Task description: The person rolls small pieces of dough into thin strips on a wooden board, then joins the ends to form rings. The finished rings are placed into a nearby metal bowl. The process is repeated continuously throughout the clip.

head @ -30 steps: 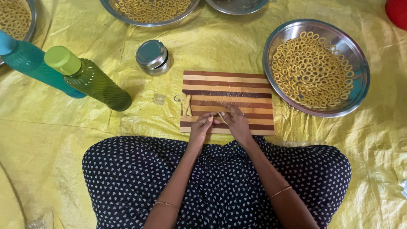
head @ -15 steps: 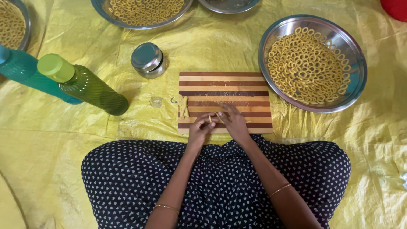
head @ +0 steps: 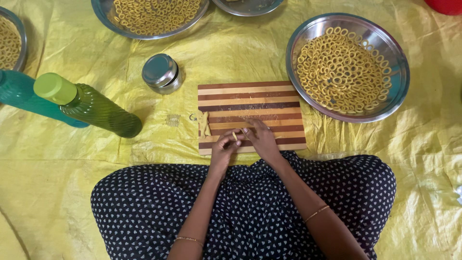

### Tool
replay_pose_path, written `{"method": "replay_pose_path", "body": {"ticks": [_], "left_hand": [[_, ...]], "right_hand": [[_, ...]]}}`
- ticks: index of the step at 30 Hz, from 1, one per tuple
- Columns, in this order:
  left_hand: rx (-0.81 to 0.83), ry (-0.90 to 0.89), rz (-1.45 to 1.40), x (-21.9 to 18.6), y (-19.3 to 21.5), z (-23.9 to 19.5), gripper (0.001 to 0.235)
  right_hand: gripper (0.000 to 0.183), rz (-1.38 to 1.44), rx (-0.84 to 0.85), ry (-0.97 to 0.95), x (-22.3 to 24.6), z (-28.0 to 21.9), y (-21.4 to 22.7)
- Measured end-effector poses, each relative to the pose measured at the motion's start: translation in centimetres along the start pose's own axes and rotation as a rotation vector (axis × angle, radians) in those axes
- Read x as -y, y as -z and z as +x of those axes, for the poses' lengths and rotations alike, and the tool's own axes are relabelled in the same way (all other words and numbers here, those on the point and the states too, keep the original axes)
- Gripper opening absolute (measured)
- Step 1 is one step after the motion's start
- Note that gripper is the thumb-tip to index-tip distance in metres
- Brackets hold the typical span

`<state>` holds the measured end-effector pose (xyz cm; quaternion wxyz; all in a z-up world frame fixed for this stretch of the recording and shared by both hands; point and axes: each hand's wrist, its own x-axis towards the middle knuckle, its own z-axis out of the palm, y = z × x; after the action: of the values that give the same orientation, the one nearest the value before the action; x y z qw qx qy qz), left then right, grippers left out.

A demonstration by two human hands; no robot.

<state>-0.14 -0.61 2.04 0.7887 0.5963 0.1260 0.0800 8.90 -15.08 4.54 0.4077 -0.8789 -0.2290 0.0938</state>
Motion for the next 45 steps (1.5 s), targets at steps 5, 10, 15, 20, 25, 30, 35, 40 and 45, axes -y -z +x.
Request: {"method": "replay_pose_path", "body": {"ticks": [5, 10, 15, 20, 25, 30, 35, 40, 45], "left_hand": [[-0.021, 0.004, 0.023, -0.2, 0.0, 0.1, 0.019], [-0.034, 0.076, -0.015, -0.3, 0.0, 0.1, 0.018], [-0.028, 0.021, 0.007, -0.1, 0.0, 0.2, 0.018], [-0.034, -0.010, 0.008, 0.1, 0.1, 0.2, 0.016], [-0.039, 0.032, -0.022, -0.1, -0.1, 0.2, 0.015], [-0.020, 0.048, 0.013, -0.6, -0.2, 0.0, 0.020], [-0.012, 0.000, 0.096, -0.5, -0.3, 0.2, 0.016], [-0.019, -0.022, 0.182, 0.4, -0.6, 0.6, 0.021], [0.009, 0.030, 0.123, 0.5, -0.8, 0.5, 0.023]], "right_hand": [[0.040, -0.003, 0.013, -0.002, 0.4, 0.0, 0.2], [0.040, -0.002, 0.013, -0.026, 0.7, 0.0, 0.3], [0.040, -0.019, 0.024, -0.029, 0.5, 0.1, 0.2], [0.040, 0.000, 0.011, -0.003, 0.5, 0.1, 0.2], [0.042, 0.009, 0.034, -0.056, 0.4, 0.1, 0.1], [0.043, -0.032, 0.008, 0.026, -0.1, 0.2, -0.1], [0.036, 0.005, 0.005, -0.021, 0.4, -0.1, 0.0], [0.034, 0.259, 0.079, -0.091, 1.8, -0.4, 0.1], [0.030, 0.507, 0.213, -0.251, 1.8, -0.7, 0.3]]}}
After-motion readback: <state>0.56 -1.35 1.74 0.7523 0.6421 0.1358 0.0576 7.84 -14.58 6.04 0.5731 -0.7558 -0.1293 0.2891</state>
